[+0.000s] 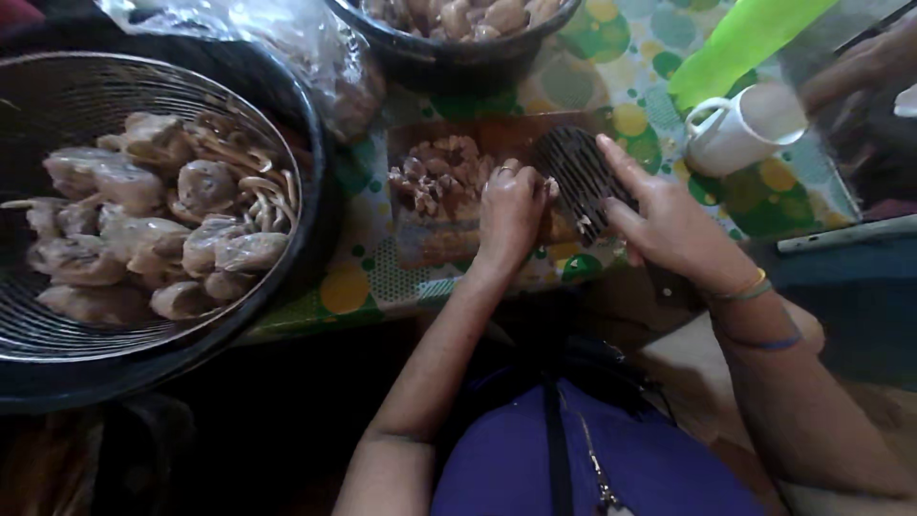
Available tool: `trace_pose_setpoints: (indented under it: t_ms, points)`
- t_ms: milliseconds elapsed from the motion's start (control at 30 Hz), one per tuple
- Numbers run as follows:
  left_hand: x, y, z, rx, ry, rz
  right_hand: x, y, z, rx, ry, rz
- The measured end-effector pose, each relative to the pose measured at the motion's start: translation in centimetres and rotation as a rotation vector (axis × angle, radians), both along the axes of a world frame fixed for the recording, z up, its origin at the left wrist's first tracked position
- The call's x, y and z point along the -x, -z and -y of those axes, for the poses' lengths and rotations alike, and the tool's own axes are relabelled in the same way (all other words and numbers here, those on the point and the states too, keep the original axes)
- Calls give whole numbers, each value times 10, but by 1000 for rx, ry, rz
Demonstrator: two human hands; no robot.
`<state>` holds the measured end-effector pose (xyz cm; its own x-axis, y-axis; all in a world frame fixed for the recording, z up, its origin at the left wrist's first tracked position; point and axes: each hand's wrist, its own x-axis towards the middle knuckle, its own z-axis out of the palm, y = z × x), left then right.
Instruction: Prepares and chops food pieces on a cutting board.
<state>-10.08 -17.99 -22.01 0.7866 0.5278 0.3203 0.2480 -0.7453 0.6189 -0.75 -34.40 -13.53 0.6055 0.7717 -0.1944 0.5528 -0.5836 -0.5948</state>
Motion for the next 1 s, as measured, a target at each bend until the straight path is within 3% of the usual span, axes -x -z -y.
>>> trace_pose_setpoints:
  t_ms: [100,300,433,533,767,1000]
  points:
    - [5,-5,3,-2,-6,-37,1,-3,26,-9,18,-56]
    - [-3,-11,2,48,-14,-33,-6,11,69,-438,283,-100]
    - [-20,-14,0,-106,148,5,-1,13,80,-320,310,-51]
    - [-32,-21,-2,-211,304,-119,6,13,81,-306,281,-22]
    - [-26,-32,-4,-131,282,-242,8,16,85,-281,251,132]
    - [-57,-37,0,-126,209,-299,9,16,74,-249,217,180]
